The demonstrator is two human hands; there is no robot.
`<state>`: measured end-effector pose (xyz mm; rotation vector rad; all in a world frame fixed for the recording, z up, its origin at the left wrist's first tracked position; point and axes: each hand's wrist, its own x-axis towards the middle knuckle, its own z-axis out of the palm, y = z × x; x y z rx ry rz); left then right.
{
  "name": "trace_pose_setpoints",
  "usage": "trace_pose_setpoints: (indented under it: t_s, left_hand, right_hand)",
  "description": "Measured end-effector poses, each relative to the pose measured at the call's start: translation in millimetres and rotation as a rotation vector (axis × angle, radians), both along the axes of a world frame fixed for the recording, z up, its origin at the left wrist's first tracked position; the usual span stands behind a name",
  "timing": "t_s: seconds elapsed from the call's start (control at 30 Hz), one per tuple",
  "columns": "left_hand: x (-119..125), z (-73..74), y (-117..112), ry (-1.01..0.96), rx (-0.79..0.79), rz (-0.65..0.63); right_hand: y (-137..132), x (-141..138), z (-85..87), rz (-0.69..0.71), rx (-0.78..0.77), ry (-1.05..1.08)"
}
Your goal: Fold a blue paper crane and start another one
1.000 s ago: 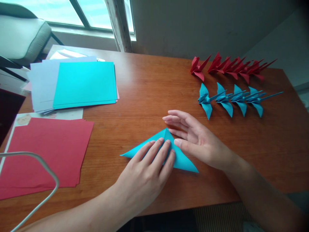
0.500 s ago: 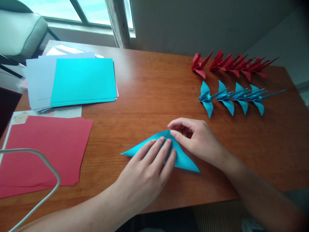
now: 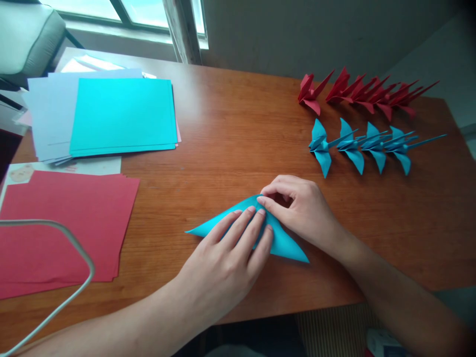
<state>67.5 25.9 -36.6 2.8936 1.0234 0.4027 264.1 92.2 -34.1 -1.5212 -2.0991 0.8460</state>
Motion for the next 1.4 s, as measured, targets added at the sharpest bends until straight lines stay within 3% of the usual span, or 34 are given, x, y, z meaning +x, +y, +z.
trace_pose_setpoints:
  t_s: [0.2,0.33,0.43,0.5,0.63,0.77,1.1,1.4]
  left_hand:
    - [0.3,1.5,0.4,-0.042,-0.01,0.006]
    - [-9.6,11.3,12.1,-0.202,-0.097,0.014]
    - [-20.8,19.8,27.9,-0.307,-0.199,0.193]
    - [-26.1,24.3,37.6,-0.368,-0.395,0.295]
    - [-27.2,29.6,47.6,-0.487,-0.852,0.295]
    - [-23.2,29.2,48.1,-0.508,-1.054,0.314]
    - [-22.1,25.0,49.5,-0.639,-1.113,0.408]
    - [-21.3,25.2,48.8,-0.651,-1.114,0.41]
  right_hand:
    - [2.3,3.1,2.3,0.037,-0.02,0.023]
    - [3.9,7.5,2.9,0.159,-0.035,0.074]
    - [2.9,8.1,4.8,0.243,-0.048,0.103]
    - [1.0,6.8,7.2,0.267,-0.062,0.12]
    - [-3.7,3.6,12.9,0.27,-0.157,0.2]
    - [-6.3,1.1,17.1,0.24,-0.252,0.268]
    - [-11.0,-0.4,20.0,0.108,-0.305,0.301]
    - [-10.1,0.1,19.6,0.105,-0.291,0.272]
